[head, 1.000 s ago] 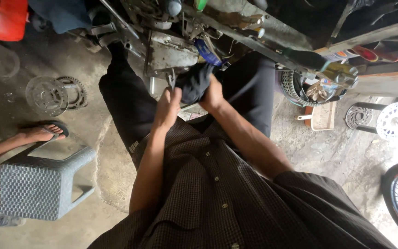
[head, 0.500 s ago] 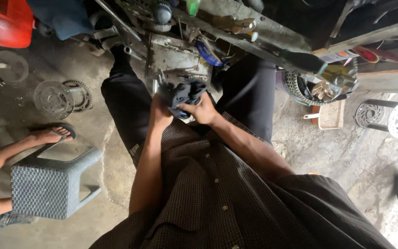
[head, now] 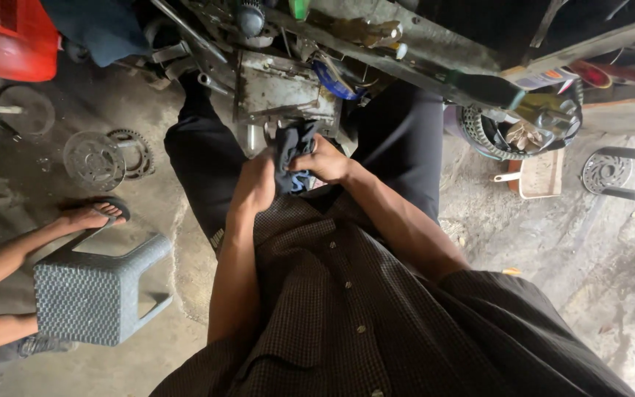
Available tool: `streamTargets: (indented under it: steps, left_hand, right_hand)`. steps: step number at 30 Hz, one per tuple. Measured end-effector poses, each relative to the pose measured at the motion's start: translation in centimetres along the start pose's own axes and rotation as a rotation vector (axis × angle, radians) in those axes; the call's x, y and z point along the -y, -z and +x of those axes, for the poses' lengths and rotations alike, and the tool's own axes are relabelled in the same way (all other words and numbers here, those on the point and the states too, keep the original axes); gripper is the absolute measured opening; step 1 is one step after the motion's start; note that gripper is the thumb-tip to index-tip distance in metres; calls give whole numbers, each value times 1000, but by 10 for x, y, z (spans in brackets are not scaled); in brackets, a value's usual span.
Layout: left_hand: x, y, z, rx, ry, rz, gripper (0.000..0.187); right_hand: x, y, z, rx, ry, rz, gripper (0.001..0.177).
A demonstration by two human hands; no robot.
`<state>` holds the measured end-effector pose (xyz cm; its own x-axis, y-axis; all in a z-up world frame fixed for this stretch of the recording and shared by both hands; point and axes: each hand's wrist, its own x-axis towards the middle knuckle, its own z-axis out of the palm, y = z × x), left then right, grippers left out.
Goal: The person cleans a mechanical part using a cloth and a pair of pliers. They repeatedly wipe the part and use the pliers to manipulate small components while seated in a workshop environment.
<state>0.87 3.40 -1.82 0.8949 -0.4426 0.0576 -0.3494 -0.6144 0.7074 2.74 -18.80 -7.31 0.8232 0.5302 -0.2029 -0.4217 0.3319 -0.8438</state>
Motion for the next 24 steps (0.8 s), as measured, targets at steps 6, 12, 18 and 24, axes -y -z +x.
streamTargets:
  steps: [6,12,18,24]
  left_hand:
    - [-74,38,15,160,898,-532,59]
    - [-34,-30,-19,20,705,-433,47]
    - [-45,-29,-12,-132,662,-544,45]
    - [-14,-27,-7,-432,493,-262,56]
  right_hand:
    - [89,-54,-18,-120,88,-659,44]
    - [82,-50,-18,-89,314,-877,34]
    - [61,-55,-9,-258,471,-1131,31]
    - [53,-50,-12,-232,235,-478,21]
